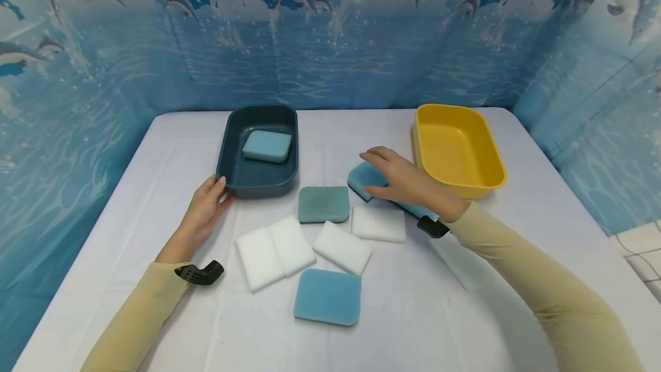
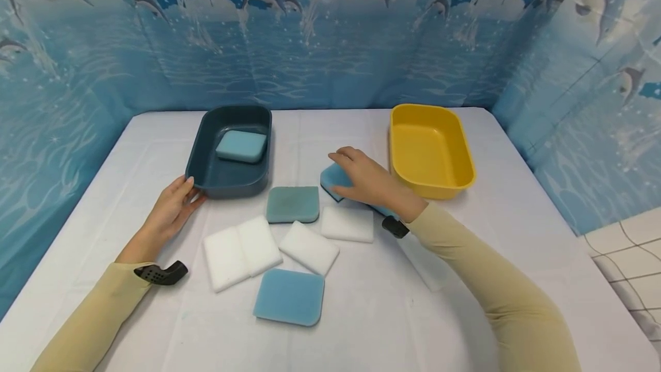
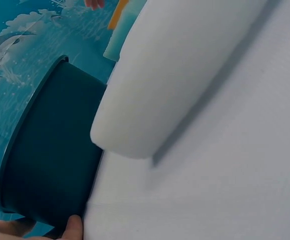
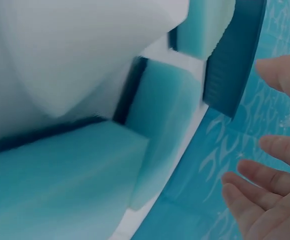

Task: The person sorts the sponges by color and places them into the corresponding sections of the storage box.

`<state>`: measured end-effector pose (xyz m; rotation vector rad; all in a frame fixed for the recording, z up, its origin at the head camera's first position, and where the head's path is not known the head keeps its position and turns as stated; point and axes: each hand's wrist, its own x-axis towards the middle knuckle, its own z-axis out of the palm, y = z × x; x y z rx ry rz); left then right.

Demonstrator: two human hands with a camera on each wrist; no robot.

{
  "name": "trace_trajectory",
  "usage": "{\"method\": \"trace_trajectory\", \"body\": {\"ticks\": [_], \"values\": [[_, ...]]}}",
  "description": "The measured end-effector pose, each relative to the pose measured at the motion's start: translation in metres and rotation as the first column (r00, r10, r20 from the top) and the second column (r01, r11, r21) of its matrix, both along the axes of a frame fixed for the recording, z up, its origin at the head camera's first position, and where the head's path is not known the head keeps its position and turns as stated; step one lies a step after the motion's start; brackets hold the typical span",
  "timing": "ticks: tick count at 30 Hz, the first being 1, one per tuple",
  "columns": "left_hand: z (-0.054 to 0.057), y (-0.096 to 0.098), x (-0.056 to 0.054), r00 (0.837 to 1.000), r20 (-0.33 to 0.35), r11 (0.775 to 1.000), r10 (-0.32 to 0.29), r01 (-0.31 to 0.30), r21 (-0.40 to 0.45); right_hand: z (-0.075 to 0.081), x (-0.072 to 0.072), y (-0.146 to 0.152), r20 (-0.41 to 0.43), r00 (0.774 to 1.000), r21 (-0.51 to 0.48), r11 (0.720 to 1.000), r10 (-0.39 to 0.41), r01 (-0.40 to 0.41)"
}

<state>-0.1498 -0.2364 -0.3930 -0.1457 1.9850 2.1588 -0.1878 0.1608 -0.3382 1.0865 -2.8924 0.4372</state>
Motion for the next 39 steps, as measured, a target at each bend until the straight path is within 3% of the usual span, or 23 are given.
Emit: {"method": "trace_trajectory", "body": {"ticks": [9,23,39], "values": [[0.0,0.0,-0.001,1.0,-0.004,1.0,0.009,-0.009,0.024,-0.005,0.008,0.021,0.048,0.998,0.041,0.998,-0.047,0.045],[-0.001,0.0,-0.001,1.0,-0.001,1.0,0.018,-0.018,0.01,-0.018,0.012,0.037,0.013,0.998,0.078,0.995,-0.062,0.061],[-0.002,0.001,0.0,1.0,0.001,1.0,0.009,-0.009,0.004,-0.025,0.015,0.041,0.08,0.968,0.232,0.949,-0.237,0.213]]}}
